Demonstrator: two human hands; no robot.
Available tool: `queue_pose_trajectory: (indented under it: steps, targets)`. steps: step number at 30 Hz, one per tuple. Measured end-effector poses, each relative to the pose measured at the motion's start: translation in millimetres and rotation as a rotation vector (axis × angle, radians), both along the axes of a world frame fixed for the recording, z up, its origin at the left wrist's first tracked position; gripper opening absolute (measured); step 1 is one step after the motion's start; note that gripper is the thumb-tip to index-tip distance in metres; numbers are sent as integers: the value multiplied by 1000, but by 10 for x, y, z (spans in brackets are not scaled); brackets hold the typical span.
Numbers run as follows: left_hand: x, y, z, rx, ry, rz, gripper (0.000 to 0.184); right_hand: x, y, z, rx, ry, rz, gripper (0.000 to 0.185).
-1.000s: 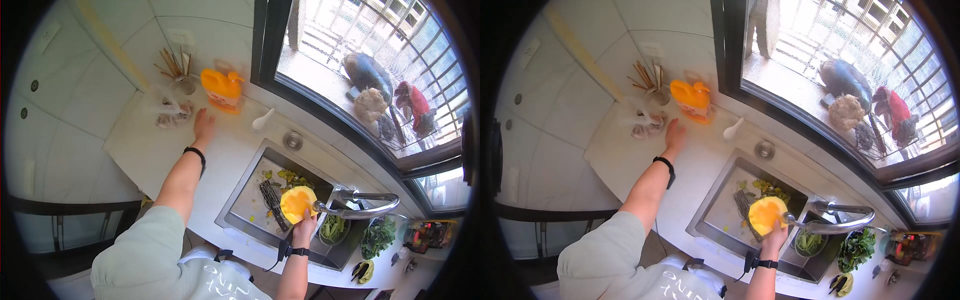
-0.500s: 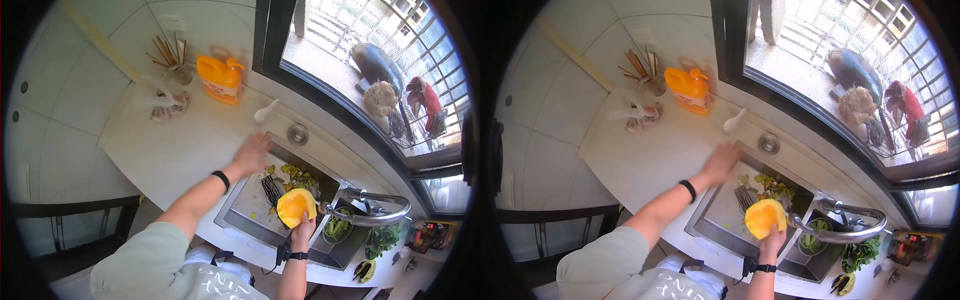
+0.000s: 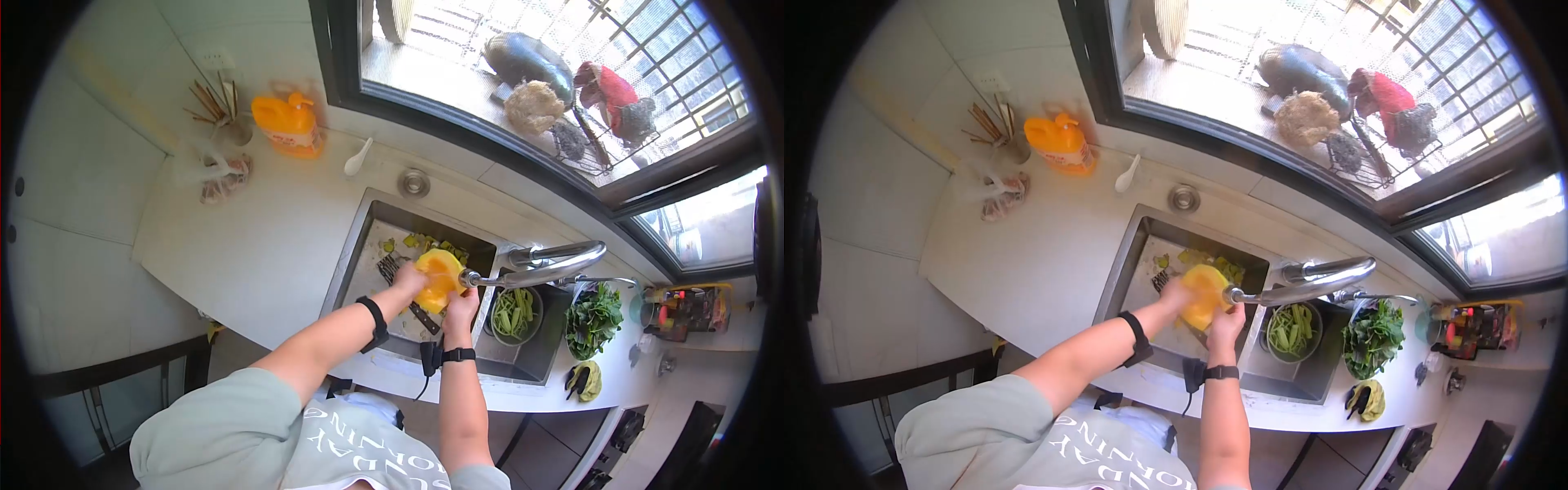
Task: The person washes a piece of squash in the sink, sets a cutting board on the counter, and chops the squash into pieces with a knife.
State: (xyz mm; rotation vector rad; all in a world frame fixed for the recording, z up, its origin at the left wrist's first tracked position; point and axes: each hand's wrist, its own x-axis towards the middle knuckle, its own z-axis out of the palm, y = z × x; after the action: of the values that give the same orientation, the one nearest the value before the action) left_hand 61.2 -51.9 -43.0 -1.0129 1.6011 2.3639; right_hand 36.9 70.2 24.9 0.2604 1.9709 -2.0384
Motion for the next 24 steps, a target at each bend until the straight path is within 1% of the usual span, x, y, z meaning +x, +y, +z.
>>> queue_pose_trajectory:
  steps: [1, 2, 3, 4, 5, 6, 7, 8, 10, 11, 12, 13, 14, 16, 17, 19, 20, 22, 23, 24]
  targets:
    - [-15, 30, 316, -386, -101, -78, 34, 7, 16, 46, 54, 10, 18, 43]
    - [-46, 37, 528, -776, -201, -146, 34, 14, 54, 39, 35, 23, 15, 43]
    - [-65, 67, 461, -794, -130, -121, 35, 11, 99, -23, 36, 23, -35, 43]
    - [-64, 135, 466, -1023, 70, -33, 44, -10, 99, -62, 32, 27, -82, 42]
    - [-62, 150, 580, -1151, 77, -173, 52, -16, 63, 7, 41, 15, -148, 42]
    - [-64, 180, 656, -1278, 222, -205, 57, 1, 50, 65, 52, -2, -212, 42]
    - [-23, 249, 760, -1408, 366, -190, 52, -3, 80, 31, 34, -10, -238, 43]
    - [7, 309, 712, -1339, 531, -206, 51, -24, 121, -10, 17, -4, -235, 43]
    - [119, 360, 659, -1125, 653, -469, 56, -22, 194, 20, -69, -144, -284, 44]
    - [145, 319, 603, -1128, 653, -472, 56, -19, 238, 16, -97, -126, -269, 44]
    - [191, 198, 629, -1171, 715, -660, 56, -23, 270, 28, -97, -129, -271, 44]
    - [252, 77, 669, -1200, 774, -850, 56, -20, 313, 14, -106, -129, -210, 43]
    - [267, -48, 768, -1222, 866, -870, 58, -17, 375, 2, -109, -129, -153, 42]
    - [227, -172, 792, -1260, 877, -990, 59, -49, 405, -29, -61, -172, -50, 43]
    - [182, -163, 820, -1248, 888, -993, 59, -47, 383, -43, -117, -175, -22, 43]
    - [177, -132, 1022, -1250, 916, -1130, 54, -88, 308, 13, -181, -146, 68, 41]
    - [180, -116, 1118, -1207, 748, -1239, 52, -86, 281, 68, -185, -122, 129, 38]
    - [182, -98, 835, -1390, 878, -1112, 47, -85, 272, 147, -167, -125, 193, 34]
    - [170, -70, 686, -1370, 878, -1124, 47, -65, 211, 282, -145, -168, 153, 44]
    - [144, -35, 623, -1374, 881, -1074, 40, -58, 208, 299, -139, -179, 145, 44]
